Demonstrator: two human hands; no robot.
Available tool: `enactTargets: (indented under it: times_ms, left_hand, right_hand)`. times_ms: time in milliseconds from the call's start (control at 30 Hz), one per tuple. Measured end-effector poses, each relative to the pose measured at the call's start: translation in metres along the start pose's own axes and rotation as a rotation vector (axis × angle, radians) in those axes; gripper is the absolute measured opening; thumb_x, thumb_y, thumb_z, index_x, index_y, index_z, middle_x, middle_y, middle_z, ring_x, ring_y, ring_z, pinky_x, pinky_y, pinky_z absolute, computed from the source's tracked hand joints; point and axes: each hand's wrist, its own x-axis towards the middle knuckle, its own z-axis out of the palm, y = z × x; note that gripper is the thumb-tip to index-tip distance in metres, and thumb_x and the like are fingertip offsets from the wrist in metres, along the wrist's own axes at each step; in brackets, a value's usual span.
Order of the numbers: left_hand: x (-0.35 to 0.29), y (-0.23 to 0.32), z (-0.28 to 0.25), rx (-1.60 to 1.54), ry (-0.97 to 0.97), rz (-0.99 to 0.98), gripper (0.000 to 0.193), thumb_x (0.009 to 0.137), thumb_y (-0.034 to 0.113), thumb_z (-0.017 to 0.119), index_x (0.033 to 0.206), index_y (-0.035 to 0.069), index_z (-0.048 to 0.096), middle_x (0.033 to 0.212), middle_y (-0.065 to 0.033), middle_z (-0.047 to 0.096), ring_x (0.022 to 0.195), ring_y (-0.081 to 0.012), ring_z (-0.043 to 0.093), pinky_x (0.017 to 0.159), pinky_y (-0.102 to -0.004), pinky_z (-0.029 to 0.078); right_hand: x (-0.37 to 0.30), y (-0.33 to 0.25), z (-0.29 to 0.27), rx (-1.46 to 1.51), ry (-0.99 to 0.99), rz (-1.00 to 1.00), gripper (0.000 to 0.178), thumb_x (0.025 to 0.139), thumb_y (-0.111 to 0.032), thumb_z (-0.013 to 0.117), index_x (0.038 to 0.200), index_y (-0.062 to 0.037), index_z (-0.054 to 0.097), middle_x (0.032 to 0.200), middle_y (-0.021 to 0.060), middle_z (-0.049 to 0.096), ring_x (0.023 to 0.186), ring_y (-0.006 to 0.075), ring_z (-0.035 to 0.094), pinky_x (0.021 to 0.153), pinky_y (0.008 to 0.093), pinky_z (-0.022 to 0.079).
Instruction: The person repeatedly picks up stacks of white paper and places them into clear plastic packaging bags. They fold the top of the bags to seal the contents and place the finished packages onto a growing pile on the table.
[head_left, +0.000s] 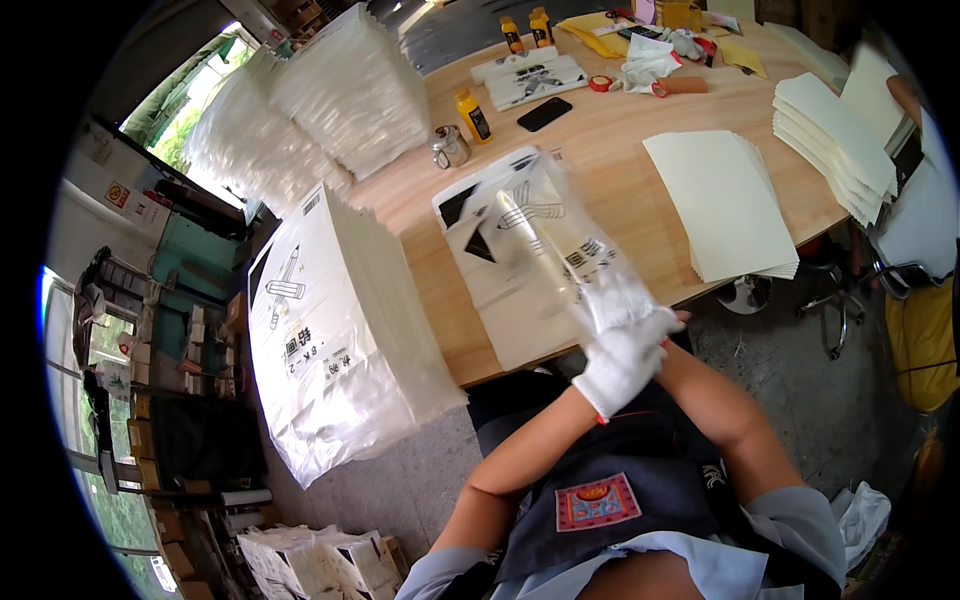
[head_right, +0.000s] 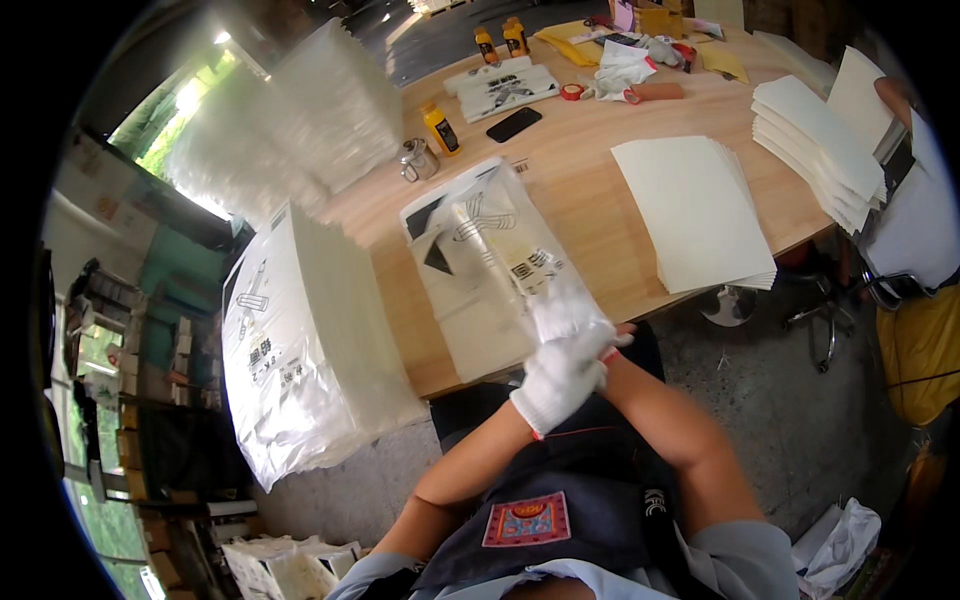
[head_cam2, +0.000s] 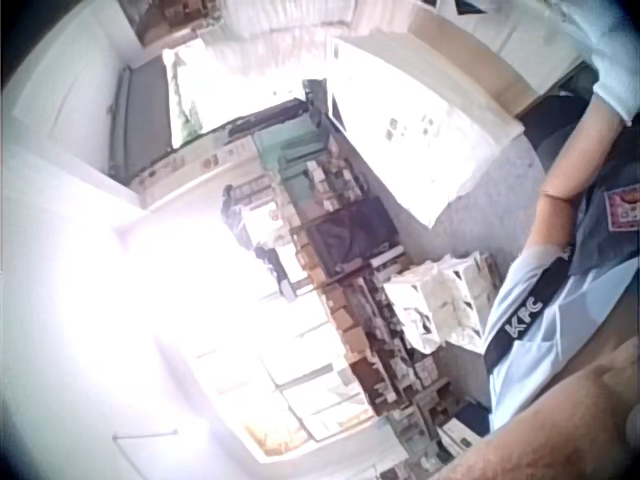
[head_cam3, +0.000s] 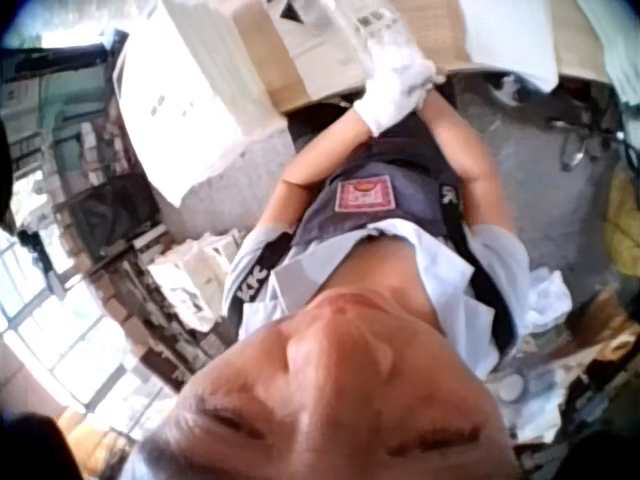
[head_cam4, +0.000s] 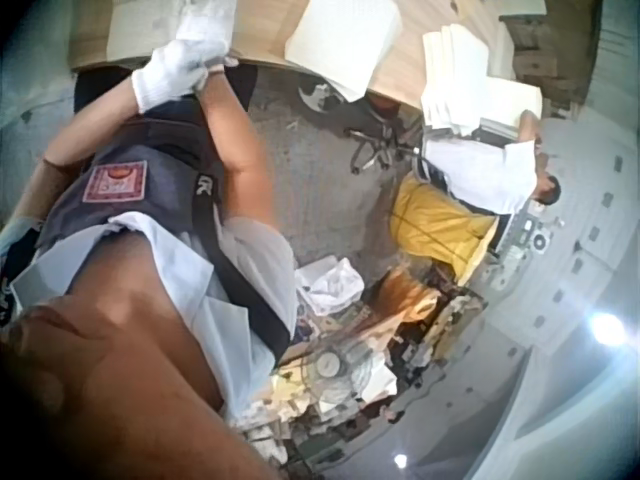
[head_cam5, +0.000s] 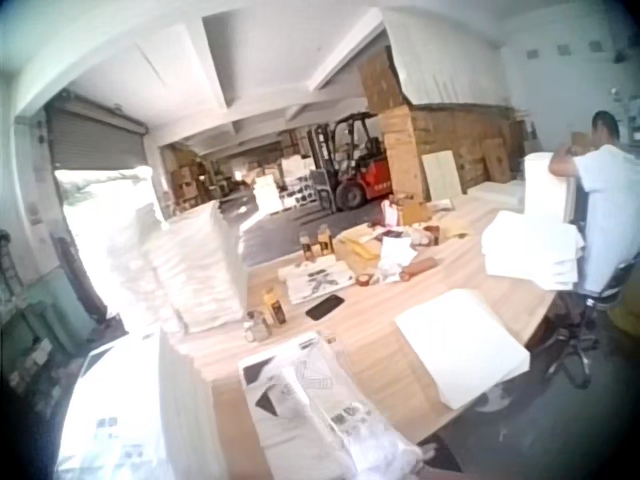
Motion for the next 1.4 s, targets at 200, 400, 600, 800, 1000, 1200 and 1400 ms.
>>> enactTargets:
  times_ms: [200, 400, 600, 800, 1000, 1200, 1400]
  left_hand:
    - [-0.063, -0.072, 0.002, 0.017, 0.127, -0.25, 0.015, 0.083, 0.003, 0.06, 0.095, 0.009, 0.064, 0.073, -0.0092, 0.065, 0.061, -0.0243, 0.064, 0.055, -0.0327, 0.049]
    - [-0.135, -0.088, 0.017, 0.503, 0.268, -0.031, 0.016, 0.068, 0.005, 0.07, 0.079, 0.012, 0.06, 0.087, -0.008, 0.061, 0.077, -0.028, 0.058, 0.062, -0.0351, 0.047]
    - [-0.209, -0.088, -0.009, 0.076, 0.691, -0.683, 0.01, 0.07, 0.004, 0.069, 0.073, 0.005, 0.06, 0.077, -0.0077, 0.055, 0.073, -0.0208, 0.054, 0.063, -0.0303, 0.044]
    - [-0.262, -0.002, -0.022, -0.127, 0.259, -0.7, 0.017, 0.068, 0.0, 0.068, 0.07, 0.005, 0.052, 0.072, -0.0085, 0.055, 0.065, -0.0216, 0.055, 0.06, -0.0312, 0.045]
    - [-0.223, -0.031, -0.022, 0.006, 0.288, -0.42, 0.016, 0.07, -0.002, 0.062, 0.072, 0.005, 0.048, 0.068, -0.0089, 0.048, 0.061, -0.0214, 0.051, 0.056, -0.0316, 0.042]
    - [-0.231, -0.088, -0.014, 0.314, 0.447, -0.659, 0.02, 0.068, -0.003, 0.061, 0.076, 0.005, 0.044, 0.073, -0.0114, 0.045, 0.064, -0.029, 0.047, 0.058, -0.0373, 0.04]
    - [-0.289, -0.082, -0.014, -0.471, 0.63, -0.857, 0.015, 0.076, 0.003, 0.059, 0.08, 0.007, 0.045, 0.071, 0.0, 0.048, 0.065, -0.015, 0.051, 0.062, -0.0278, 0.044]
  right_hand:
    - [-0.046, -0.032, -0.083, 0.237, 0.026, 0.08, 0.033, 0.071, -0.013, 0.068, 0.103, -0.0121, 0.06, 0.096, 0.0041, 0.06, 0.092, 0.0273, 0.059, 0.079, 0.0384, 0.048]
    - [-0.062, 0.016, -0.051, -0.154, -0.529, 0.465, 0.037, 0.086, -0.028, 0.056, 0.116, -0.0069, 0.051, 0.067, 0.0104, 0.062, 0.061, 0.027, 0.063, 0.054, 0.0412, 0.049]
    - [-0.079, -0.012, -0.086, -0.175, -0.481, 0.23, 0.023, 0.088, -0.028, 0.053, 0.097, -0.0076, 0.057, 0.057, 0.0062, 0.059, 0.052, 0.0238, 0.06, 0.049, 0.0392, 0.046]
    - [-0.142, -0.037, -0.149, -0.147, -0.972, -0.127, 0.019, 0.075, -0.025, 0.054, 0.065, -0.0098, 0.057, 0.059, 0.009, 0.06, 0.053, 0.0236, 0.062, 0.04, 0.0386, 0.043]
    - [-0.114, -0.036, -0.122, 0.064, -0.567, -0.22, 0.023, 0.078, -0.027, 0.055, 0.059, -0.0147, 0.056, 0.047, 0.0056, 0.054, 0.042, 0.0236, 0.057, 0.038, 0.0406, 0.042]
    - [-0.098, -0.014, -0.12, 0.0, -0.616, -0.06, 0.017, 0.077, -0.021, 0.056, 0.064, -0.01, 0.055, 0.056, 0.009, 0.056, 0.047, 0.0286, 0.058, 0.04, 0.0424, 0.044]
    - [-0.141, 0.012, -0.088, 0.601, -0.717, 0.644, 0.021, 0.088, -0.024, 0.047, 0.092, -0.0149, 0.065, 0.086, 0.0068, 0.067, 0.075, 0.032, 0.064, 0.069, 0.0427, 0.05]
